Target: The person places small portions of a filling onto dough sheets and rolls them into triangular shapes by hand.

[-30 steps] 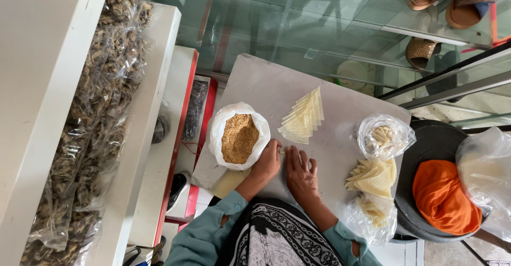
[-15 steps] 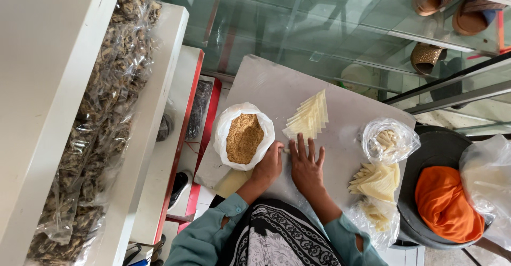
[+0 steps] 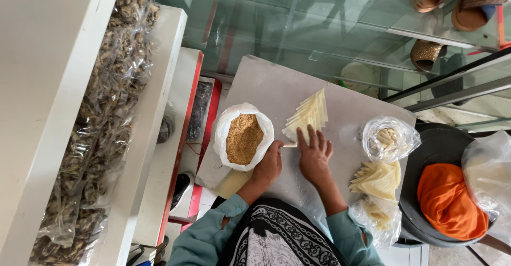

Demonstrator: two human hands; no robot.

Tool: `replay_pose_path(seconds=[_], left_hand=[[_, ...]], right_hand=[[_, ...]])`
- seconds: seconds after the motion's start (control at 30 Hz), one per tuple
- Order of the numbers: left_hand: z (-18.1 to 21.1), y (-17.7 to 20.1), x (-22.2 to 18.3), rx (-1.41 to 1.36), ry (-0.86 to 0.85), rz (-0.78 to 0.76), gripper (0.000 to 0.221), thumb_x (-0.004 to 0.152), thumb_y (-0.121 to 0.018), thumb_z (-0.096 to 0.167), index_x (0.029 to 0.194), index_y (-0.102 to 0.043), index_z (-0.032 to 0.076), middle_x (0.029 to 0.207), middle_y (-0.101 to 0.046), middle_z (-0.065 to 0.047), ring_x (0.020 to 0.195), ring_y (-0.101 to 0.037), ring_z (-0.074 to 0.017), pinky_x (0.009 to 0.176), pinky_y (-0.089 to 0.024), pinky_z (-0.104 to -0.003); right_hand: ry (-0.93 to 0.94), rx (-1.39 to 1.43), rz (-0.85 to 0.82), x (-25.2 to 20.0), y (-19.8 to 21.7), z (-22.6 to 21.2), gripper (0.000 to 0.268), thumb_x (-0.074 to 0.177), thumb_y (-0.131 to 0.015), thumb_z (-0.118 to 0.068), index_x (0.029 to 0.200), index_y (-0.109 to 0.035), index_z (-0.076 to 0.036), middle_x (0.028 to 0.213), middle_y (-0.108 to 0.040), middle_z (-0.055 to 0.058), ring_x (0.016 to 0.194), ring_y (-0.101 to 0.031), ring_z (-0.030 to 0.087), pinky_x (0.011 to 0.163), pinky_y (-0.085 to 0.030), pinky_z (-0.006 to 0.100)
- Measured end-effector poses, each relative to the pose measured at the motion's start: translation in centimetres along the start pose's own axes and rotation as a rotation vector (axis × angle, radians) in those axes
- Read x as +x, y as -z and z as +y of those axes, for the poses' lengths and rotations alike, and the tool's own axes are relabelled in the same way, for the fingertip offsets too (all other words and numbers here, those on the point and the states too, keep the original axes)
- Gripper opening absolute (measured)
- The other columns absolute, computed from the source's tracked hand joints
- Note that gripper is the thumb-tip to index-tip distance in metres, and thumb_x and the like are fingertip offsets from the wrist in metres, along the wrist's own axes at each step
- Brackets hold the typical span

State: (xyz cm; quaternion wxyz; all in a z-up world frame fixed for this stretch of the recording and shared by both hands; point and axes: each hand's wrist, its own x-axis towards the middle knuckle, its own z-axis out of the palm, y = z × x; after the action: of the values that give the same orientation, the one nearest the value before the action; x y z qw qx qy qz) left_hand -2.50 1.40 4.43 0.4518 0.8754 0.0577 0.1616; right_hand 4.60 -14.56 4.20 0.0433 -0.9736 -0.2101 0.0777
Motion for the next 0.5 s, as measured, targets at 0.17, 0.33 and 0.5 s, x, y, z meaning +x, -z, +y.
replay_pose_path(seconds=[0.17, 0.33, 0.5], left_hand=[[0.1, 0.3, -0.2, 0.02, -0.04, 0.021, 0.023, 0.091, -0.062, 0.001, 0.113, -0.062, 0.003, 0.097, -0.068, -0.023, 0.092, -0.065, -0.043, 0.083, -0.049, -0.051], [-0.4, -0.7, -0.3, -0.034, -0.02, -0.003, 0.024, 0.093, -0.059, 0.0, 0.117, -0.06, 0.002, 0.1, -0.069, -0.022, 0.096, -0.066, -0.0414, 0.086, -0.051, -0.049], [-0.9, -0.9, -0.7, -0.046, -0.079, 0.03, 0.025, 0.092, -0.058, -0.002, 0.117, -0.06, 0.0, 0.104, -0.069, -0.021, 0.098, -0.066, -0.0412, 0.088, -0.051, -0.048]], right_hand=[[-0.041, 0.407, 0.199, -1.0, 1.2, 1.4, 0.052, 0.09, -0.064, -0.009, 0.141, -0.06, -0.02, 0.142, -0.057, 0.009, 0.133, -0.047, 0.034, 0.112, -0.03, 0.054], [0.086, 0.36, 0.311, -0.7, -0.3, -0.2, 0.039, 0.083, -0.074, -0.017, 0.122, -0.07, -0.016, 0.13, -0.062, 0.009, 0.126, -0.048, 0.035, 0.106, -0.033, 0.052], [0.037, 0.373, 0.311, -0.1, -1.5, -0.8, 0.023, 0.089, -0.073, -0.018, 0.111, -0.071, -0.013, 0.121, -0.066, 0.007, 0.12, -0.051, 0.033, 0.101, -0.035, 0.05]])
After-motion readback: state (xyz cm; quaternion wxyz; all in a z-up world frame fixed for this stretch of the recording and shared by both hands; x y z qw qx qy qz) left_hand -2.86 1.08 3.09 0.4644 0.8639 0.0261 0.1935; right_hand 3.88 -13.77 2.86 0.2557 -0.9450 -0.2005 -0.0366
